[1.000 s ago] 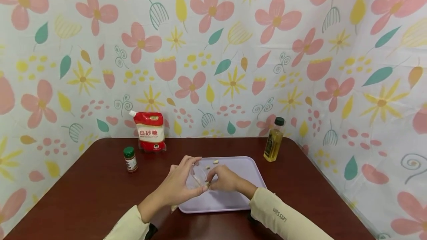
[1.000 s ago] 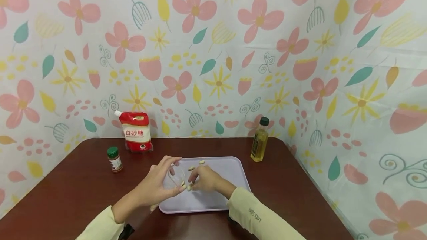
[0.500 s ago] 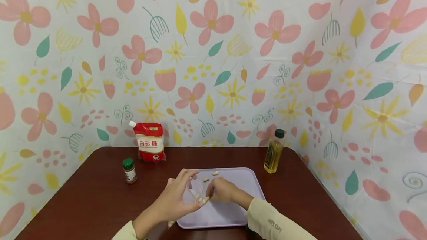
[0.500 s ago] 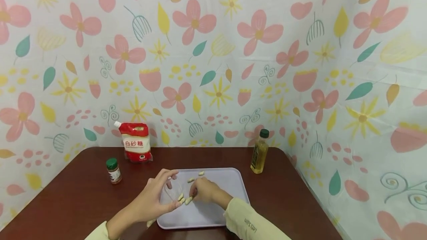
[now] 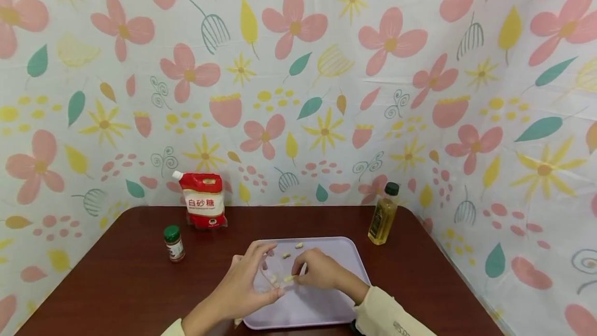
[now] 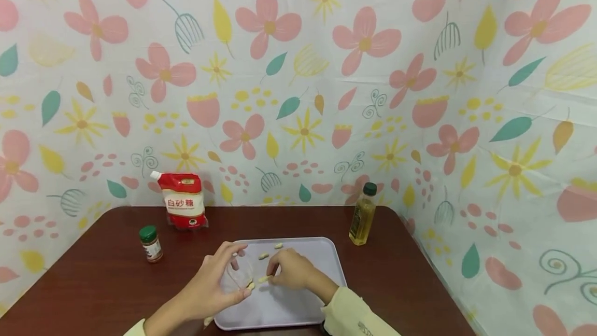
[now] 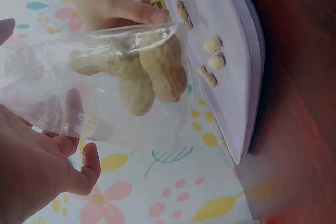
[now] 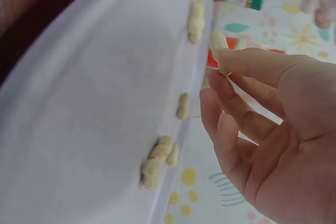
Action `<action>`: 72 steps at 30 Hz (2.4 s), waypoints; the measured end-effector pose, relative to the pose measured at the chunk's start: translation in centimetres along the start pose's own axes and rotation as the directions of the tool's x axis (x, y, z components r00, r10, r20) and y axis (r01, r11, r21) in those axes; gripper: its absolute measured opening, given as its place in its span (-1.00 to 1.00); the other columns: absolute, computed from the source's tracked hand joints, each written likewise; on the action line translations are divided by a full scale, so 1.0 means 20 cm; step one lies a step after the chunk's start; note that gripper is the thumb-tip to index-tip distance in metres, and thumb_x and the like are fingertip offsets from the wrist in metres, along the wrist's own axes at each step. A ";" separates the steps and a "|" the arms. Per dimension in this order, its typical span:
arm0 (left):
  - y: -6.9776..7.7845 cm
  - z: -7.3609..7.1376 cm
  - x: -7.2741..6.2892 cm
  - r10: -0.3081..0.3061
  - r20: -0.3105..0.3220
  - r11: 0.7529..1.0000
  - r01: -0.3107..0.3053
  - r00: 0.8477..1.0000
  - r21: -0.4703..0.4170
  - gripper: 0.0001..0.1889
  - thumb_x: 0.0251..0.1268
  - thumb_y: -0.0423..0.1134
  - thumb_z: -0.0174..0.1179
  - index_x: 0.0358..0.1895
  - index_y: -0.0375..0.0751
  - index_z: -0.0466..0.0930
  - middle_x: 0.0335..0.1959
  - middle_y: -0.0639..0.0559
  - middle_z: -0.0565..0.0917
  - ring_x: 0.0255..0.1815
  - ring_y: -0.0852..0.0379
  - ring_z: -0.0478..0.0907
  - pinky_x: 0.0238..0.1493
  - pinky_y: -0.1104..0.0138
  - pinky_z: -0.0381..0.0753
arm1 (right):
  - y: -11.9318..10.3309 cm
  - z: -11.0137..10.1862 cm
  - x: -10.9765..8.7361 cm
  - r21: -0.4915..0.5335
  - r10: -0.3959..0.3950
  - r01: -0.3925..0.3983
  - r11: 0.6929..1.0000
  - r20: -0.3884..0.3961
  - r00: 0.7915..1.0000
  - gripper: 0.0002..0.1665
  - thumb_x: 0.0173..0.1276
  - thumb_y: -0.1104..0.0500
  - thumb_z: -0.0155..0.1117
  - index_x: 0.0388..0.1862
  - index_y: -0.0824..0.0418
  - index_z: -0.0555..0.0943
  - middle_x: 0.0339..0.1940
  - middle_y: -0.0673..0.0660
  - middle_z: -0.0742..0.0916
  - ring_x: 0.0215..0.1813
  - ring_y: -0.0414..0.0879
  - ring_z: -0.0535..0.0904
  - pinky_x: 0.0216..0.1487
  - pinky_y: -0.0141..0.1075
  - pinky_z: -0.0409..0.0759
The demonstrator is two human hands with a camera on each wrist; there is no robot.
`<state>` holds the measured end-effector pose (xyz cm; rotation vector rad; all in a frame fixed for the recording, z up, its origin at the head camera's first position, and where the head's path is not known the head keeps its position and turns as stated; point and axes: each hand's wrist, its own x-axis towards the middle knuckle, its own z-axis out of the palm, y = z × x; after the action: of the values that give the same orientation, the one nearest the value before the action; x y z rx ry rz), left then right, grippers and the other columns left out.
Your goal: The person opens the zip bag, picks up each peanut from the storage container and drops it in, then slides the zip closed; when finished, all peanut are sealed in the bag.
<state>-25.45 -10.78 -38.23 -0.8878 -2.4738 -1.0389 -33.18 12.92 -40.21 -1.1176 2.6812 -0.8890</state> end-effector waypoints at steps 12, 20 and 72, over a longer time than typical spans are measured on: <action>0.03 -0.01 -0.01 -0.025 -0.054 0.999 0.027 0.998 0.040 -0.16 0.03 0.08 0.47 0.41 0.11 0.27 0.12 0.24 0.42 -0.14 0.34 0.42 -0.13 0.18 0.18 | -0.04 -0.02 -0.15 0.231 0.023 -0.003 0.973 -0.084 0.996 -0.92 0.19 0.30 0.45 -0.40 0.11 0.74 -0.38 -0.01 0.76 -0.55 -0.27 0.56 -0.48 -0.40 0.53; 0.05 0.00 0.03 -0.005 -0.058 0.999 0.007 0.998 0.046 -0.14 -0.02 0.02 0.51 0.40 0.08 0.29 0.15 0.22 0.42 -0.11 0.38 0.43 -0.11 0.17 0.21 | -0.05 -0.05 -0.18 0.253 0.129 -0.069 0.965 -0.231 0.964 -0.98 0.23 0.20 0.44 -0.35 0.10 0.74 -0.35 -0.06 0.75 -0.47 -0.15 0.62 -0.46 -0.33 0.55; 0.01 0.00 0.05 0.008 -0.071 1.000 -0.007 0.997 0.016 -0.14 0.03 0.09 0.46 0.42 0.06 0.25 0.17 0.25 0.39 -0.05 0.32 0.43 -0.09 0.12 0.22 | -0.35 -0.19 -0.15 0.290 0.082 0.070 0.955 -0.481 0.873 -0.88 0.23 0.27 0.45 -0.28 0.08 0.74 -0.20 0.05 0.79 -0.46 -0.16 0.64 -0.57 -0.29 0.56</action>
<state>-26.07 -10.27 -37.65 -0.8398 -2.4156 -1.0290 -27.86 12.88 -33.51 -0.9063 2.7615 -1.7146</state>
